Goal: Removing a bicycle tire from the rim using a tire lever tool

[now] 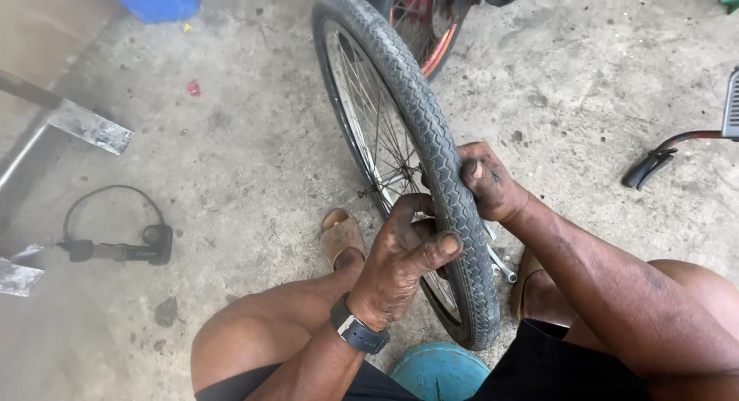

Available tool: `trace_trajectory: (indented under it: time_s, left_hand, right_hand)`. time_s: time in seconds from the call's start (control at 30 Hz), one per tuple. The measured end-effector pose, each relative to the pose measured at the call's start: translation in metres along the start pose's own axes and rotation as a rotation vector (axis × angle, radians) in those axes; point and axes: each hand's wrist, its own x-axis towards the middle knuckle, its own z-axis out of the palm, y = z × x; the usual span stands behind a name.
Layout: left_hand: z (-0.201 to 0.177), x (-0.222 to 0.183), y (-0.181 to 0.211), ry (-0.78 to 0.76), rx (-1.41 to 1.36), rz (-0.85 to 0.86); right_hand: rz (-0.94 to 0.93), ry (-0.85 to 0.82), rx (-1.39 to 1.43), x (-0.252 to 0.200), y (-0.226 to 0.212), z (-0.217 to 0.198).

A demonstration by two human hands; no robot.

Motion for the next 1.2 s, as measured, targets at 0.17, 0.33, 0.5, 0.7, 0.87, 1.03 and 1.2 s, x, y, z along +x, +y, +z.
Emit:
trace_trajectory:
  time_s: [0.17,0.33,0.5,0.7,0.87,1.03,1.2]
  left_hand:
    - [0.001,0.003,0.018,-0.046,0.092,0.067]
    - [-0.001,-0.006,0.016,-0.163,0.435,0.173]
    - [-0.001,-0.004,0.003,-0.057,0.098,0.043]
    - [0.003,0.019,-0.002,-0.083,0.142,0.111]
    - [0.008,0.026,0.019,-0.102,0.371,0.23]
    - [0.005,0.035,0.041,-0.173,1.106,0.781]
    - [-0.052,0.095,0.084,0.164,1.669,0.954]
  right_hand:
    - [-0.053,-0.004,-0.078,0.003,-0.007,0.003]
    - [-0.151,-0.021,-0.108,-0.003,-0.008,0.007]
    - [-0.177,-0.025,-0.116,-0.005,-0.023,0.017]
    - [-0.041,0.081,-0.221,0.011,-0.075,0.032]
    - [0.035,0.113,-0.378,-0.004,-0.128,0.011]
    - [0.107,0.106,-0.608,-0.02,-0.122,-0.026]
    - [0.232,-0.076,-0.855,-0.009,-0.154,-0.029]
